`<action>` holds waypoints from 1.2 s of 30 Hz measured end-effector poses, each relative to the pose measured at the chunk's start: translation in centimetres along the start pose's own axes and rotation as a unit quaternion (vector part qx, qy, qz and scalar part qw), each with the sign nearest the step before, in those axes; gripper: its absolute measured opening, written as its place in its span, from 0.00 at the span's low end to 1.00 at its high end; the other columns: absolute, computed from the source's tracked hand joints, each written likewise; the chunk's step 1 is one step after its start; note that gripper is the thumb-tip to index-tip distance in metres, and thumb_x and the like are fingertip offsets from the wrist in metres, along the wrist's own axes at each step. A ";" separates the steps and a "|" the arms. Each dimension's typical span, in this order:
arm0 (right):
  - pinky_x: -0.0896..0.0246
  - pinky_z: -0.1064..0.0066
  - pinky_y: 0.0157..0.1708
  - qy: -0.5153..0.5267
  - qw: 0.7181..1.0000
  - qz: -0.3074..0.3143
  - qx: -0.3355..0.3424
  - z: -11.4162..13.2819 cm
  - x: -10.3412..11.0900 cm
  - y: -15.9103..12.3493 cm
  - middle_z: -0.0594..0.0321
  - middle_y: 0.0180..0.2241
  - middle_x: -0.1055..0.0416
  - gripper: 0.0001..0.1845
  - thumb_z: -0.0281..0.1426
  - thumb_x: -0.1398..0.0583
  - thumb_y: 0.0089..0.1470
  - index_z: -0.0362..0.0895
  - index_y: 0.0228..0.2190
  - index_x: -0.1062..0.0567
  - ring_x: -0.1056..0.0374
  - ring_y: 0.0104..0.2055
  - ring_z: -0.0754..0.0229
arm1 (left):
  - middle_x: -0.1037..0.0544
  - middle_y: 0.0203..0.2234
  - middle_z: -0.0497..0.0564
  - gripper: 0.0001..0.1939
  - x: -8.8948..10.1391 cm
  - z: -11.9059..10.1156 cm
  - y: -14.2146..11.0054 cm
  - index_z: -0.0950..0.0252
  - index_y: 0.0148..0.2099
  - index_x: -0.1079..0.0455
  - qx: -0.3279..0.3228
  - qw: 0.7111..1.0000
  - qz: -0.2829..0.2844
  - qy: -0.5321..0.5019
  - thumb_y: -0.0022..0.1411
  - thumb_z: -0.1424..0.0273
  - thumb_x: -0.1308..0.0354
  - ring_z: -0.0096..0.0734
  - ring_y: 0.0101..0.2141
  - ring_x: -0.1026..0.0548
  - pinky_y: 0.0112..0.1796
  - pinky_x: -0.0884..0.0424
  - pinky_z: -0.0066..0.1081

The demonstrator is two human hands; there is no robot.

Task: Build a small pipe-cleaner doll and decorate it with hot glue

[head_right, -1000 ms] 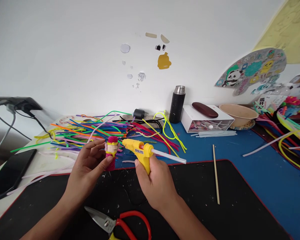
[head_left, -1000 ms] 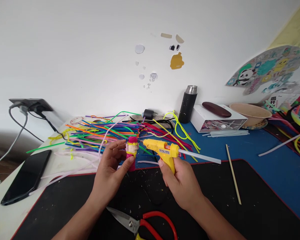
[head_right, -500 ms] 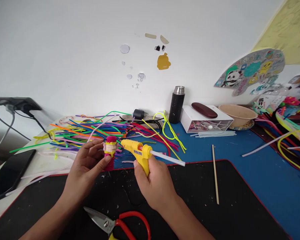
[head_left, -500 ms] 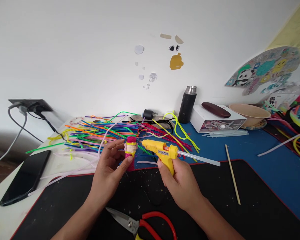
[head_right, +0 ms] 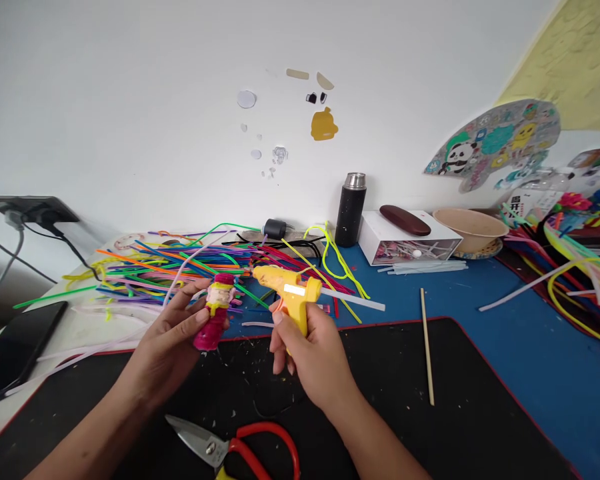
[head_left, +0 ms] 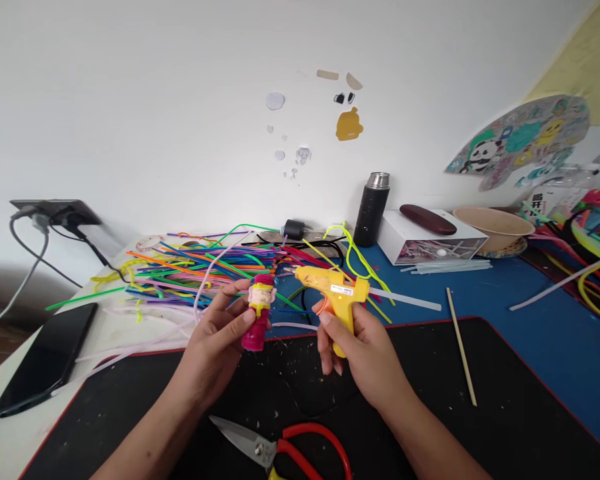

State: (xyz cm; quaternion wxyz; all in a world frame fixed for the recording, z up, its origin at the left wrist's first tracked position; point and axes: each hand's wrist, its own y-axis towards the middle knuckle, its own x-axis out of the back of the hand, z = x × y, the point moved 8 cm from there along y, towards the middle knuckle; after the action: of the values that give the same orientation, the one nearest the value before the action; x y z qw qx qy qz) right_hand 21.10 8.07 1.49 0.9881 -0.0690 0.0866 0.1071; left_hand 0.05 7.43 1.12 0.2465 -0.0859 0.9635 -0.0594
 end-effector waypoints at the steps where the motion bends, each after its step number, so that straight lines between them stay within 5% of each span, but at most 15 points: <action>1: 0.47 0.74 0.16 0.021 1.000 -0.008 0.002 0.1 0.2 0.1 0.71 0.22 0.30 0.23 0.50 0.33 0.59 0.44 0.42 0.25 0.35 0.17 0.64 | 0.16 0.42 0.51 0.30 -0.2 0.3 -0.1 0.55 0.50 0.23 0.021 1.000 0.007 -0.014 0.45 0.65 0.17 0.34 0.37 0.20 0.37 0.22 0.29; 9: 0.60 0.74 0.18 0.115 0.993 -0.042 0.001 -0.2 0.5 0.5 0.75 0.20 0.38 0.25 0.49 0.30 0.57 0.43 0.43 0.24 0.47 0.16 0.70 | 0.16 0.39 0.50 0.26 -2.0 1.5 -1.1 0.53 0.50 0.20 0.072 0.992 0.098 -0.017 0.48 0.64 0.18 0.32 0.31 0.21 0.34 0.21 0.32; 19: 0.60 0.75 0.18 0.117 0.993 -0.031 -0.009 -1.1 -0.1 0.7 0.76 0.19 0.38 0.25 0.47 0.28 0.54 0.43 0.43 0.24 0.47 0.16 0.71 | 0.18 0.35 0.50 0.23 -3.3 2.3 -2.0 0.53 0.50 0.18 0.102 0.982 0.157 -0.022 0.51 0.64 0.19 0.32 0.30 0.20 0.33 0.22 0.30; 36: 0.59 0.76 0.18 0.132 0.991 -0.018 -0.019 -1.5 -0.5 0.6 0.76 0.18 0.38 0.25 0.46 0.27 0.54 0.42 0.42 0.24 0.47 0.16 0.72 | 0.16 0.41 0.50 0.20 -3.8 2.8 -2.2 0.54 0.54 0.21 0.094 0.972 0.213 -0.029 0.60 0.69 0.24 0.28 0.33 0.21 0.37 0.23 0.27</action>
State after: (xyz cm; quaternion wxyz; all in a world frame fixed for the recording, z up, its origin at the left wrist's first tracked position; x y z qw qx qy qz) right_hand 20.26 8.27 0.07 0.9683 -0.1024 0.2128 0.0809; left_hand 5.01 5.79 0.81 0.2886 0.1427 0.9421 -0.0936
